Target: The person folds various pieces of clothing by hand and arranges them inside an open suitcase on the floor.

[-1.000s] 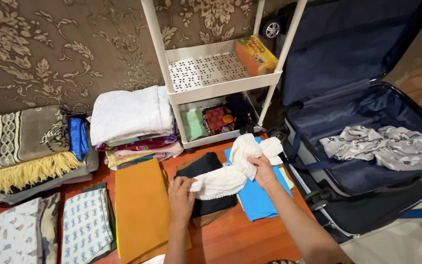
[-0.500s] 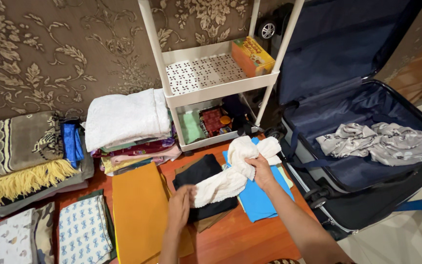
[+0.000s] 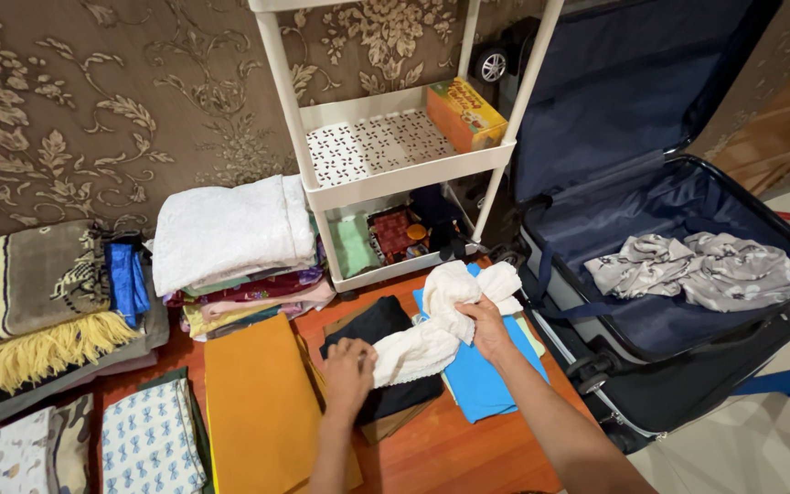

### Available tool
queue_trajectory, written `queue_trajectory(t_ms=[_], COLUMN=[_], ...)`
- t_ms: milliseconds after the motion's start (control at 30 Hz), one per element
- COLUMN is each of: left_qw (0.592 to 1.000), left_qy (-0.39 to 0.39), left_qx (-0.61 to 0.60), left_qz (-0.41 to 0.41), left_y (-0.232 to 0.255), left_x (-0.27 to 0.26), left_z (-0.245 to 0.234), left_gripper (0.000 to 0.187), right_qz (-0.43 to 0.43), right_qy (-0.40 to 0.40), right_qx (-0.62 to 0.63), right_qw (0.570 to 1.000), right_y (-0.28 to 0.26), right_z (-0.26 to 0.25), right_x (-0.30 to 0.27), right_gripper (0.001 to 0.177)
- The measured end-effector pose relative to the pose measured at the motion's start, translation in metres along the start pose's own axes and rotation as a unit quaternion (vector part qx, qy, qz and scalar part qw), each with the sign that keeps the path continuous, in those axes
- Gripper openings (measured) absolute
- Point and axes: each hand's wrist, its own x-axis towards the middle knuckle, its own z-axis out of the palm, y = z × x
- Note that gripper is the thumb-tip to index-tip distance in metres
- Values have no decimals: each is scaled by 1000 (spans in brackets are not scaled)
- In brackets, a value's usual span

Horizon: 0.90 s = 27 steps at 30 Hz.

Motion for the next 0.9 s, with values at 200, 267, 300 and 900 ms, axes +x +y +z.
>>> queue_trajectory(t_ms=[200,267,300,900], left_qw=[991,991,986,873], left_qy=[-65,-47,-32,-164], left_qx=[-99,-118,-156,-411], left_qz=[-62,-45,-41,-204], left_y=[-27,-37,-41,-62], left_x=[20,31,31,21], left_z=[6,17,22,9], left_gripper=[8,7,8,71], right_qz=[-1,-17,-30,-271], right_qy=[-9,1,4,-275], right_qx=[14,-2,-19,-656], right_qw=[1000,1000,999,648], right_y=[-3,-10,-12,-21], right_z=[10,16,21,130], right_x=[-6,-9,-13,-120], right_gripper=[44,45,45,62])
